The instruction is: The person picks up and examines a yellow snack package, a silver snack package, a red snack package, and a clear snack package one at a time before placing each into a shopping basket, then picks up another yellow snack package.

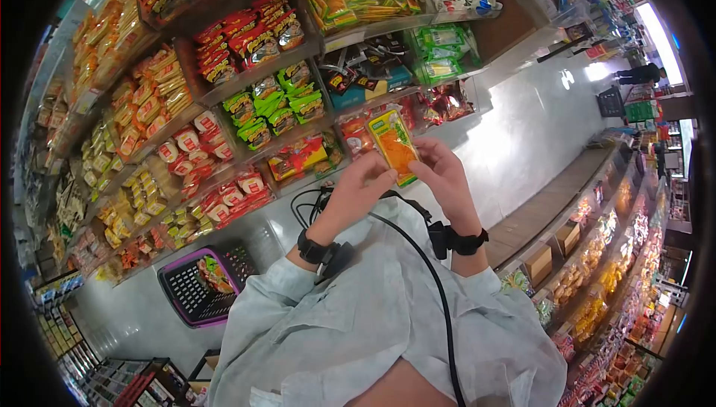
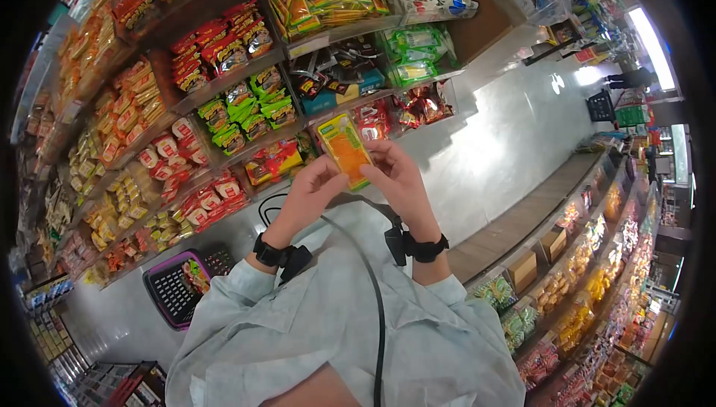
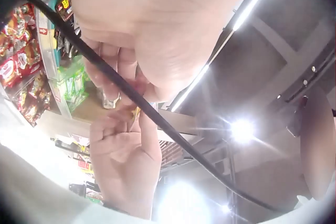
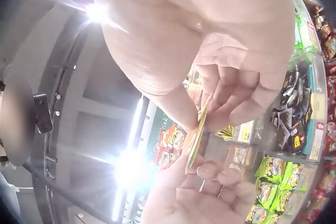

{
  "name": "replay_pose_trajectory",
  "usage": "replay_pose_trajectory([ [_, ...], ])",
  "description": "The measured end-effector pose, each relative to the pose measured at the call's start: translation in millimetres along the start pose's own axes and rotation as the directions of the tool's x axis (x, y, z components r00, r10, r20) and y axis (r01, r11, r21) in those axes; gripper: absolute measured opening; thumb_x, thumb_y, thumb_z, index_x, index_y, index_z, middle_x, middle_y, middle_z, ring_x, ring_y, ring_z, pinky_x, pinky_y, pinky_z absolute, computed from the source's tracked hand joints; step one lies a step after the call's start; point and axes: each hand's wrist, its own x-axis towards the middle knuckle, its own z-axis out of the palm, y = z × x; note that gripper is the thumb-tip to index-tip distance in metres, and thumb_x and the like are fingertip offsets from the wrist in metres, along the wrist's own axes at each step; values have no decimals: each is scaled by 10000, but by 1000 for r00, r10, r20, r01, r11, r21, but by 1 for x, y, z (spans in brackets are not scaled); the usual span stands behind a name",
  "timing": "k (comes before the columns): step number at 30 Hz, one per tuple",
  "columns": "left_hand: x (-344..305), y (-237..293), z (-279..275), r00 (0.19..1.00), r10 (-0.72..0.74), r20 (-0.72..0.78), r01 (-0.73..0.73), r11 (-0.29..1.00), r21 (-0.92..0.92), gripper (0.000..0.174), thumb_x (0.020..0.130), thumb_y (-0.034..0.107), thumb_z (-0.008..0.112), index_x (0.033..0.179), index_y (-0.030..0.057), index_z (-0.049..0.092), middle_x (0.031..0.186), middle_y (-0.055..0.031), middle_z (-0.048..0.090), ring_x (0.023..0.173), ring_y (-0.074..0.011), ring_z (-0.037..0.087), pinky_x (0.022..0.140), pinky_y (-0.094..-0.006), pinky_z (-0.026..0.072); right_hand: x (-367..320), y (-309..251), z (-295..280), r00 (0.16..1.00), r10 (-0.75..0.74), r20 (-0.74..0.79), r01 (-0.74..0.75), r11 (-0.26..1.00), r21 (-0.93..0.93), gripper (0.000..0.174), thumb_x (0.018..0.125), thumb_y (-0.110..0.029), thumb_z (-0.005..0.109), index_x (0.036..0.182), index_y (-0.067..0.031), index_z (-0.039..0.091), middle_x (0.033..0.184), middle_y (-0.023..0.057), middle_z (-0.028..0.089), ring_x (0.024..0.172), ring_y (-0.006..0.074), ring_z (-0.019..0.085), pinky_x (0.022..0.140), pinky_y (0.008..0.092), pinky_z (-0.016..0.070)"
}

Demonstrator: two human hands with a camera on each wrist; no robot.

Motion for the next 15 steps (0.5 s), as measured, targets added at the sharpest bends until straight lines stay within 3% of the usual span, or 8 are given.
replay_pose_trajectory([
  [4, -13, 2, 39, 997, 61, -46, -53, 986, 159, 100, 983, 102, 658, 987, 16, 609, 905, -21, 658, 848, -100, 633, 773, -286, 522, -22, 2, -33, 996, 7, 90, -7, 1000, -8, 242, 961, -41, 692, 1187, 24, 638, 1071, 31, 689, 962, 74, 631, 873, 242, 518],
  [7, -27, -12, 75, 994, 53, -91, -37, 984, 172, 99, 983, 97, 655, 1007, 11, 612, 915, -21, 665, 866, -111, 652, 781, -291, 535, -47, 11, -64, 993, 19, 117, -14, 999, -46, 240, 962, -65, 698, 1181, 22, 650, 1047, 31, 700, 937, 75, 640, 850, 247, 528],
  [10, -47, -31, 112, 990, -88, -107, 94, 994, 56, 104, 984, 92, 649, 1034, 9, 613, 916, -19, 665, 897, -115, 660, 804, -287, 541, -73, 34, -96, 984, 77, 158, -74, 997, -21, 234, 962, -87, 703, 1166, 18, 656, 1036, 31, 706, 925, 77, 645, 837, 252, 532],
  [15, -99, -52, 151, 954, -205, -219, 225, 971, 74, 129, 983, 79, 636, 1094, 13, 624, 945, -23, 676, 922, -102, 655, 830, -280, 534, -111, 62, -117, 932, 200, 301, -214, 977, 15, 224, 954, -98, 712, 1143, 11, 662, 1026, 27, 710, 904, 75, 650, 823, 255, 536],
])
